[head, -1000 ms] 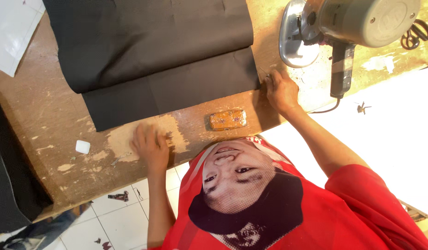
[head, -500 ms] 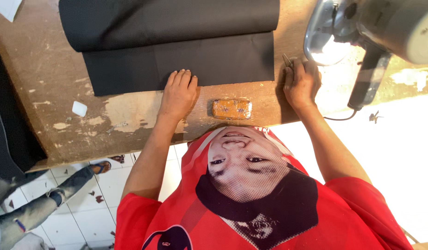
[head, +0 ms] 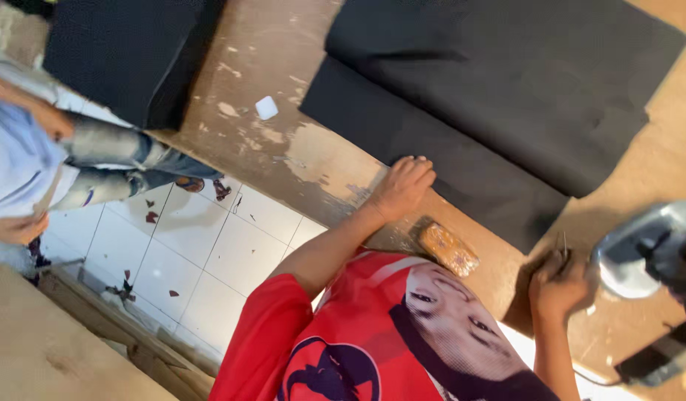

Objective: The person uses a rotary cutter to cut a large piece of black fabric on a wooden worktable. They repeatedly fold and reposition the fabric while cutting along straight lines, then hand a cut section to a coworker at the end.

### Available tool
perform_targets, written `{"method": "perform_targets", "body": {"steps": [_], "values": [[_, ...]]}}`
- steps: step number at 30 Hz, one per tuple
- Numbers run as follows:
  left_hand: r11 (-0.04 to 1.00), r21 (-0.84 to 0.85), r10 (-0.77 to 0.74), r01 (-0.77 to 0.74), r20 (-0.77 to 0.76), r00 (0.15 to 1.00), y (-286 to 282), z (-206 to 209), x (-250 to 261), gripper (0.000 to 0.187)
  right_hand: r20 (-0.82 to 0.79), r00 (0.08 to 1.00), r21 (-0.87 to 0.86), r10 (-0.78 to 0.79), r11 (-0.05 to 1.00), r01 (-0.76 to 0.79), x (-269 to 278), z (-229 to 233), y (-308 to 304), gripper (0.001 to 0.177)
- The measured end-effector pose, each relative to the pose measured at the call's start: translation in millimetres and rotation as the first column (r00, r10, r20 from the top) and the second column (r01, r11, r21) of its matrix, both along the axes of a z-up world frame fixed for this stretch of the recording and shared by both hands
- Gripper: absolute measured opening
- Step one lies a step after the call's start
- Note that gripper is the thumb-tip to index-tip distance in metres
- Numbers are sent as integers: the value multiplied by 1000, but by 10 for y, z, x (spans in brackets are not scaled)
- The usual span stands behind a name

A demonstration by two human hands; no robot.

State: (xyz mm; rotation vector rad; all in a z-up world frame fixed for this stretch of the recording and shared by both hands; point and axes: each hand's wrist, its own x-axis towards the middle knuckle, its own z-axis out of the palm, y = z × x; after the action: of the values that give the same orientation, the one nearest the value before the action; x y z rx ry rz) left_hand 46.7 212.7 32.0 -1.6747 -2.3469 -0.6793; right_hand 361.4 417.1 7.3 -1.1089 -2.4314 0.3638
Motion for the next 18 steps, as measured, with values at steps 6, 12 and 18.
{"method": "perform_targets", "body": {"steps": [6, 12, 18], "values": [[999, -29, 24, -24, 15, 1000, -62, 13, 21, 24, 107, 994, 94, -1, 996, -9, 77, -249, 152, 22], [999, 25, 39, -41, 44, 998, -78, -15, 43, 21, 102, 995, 102, -15, 995, 4, 88, -372, 234, 17], [999, -32, 34, -31, 88, 996, -82, 32, 32, 19, 36, 999, 124, -23, 992, 18, -8, -318, 181, 19]]}}
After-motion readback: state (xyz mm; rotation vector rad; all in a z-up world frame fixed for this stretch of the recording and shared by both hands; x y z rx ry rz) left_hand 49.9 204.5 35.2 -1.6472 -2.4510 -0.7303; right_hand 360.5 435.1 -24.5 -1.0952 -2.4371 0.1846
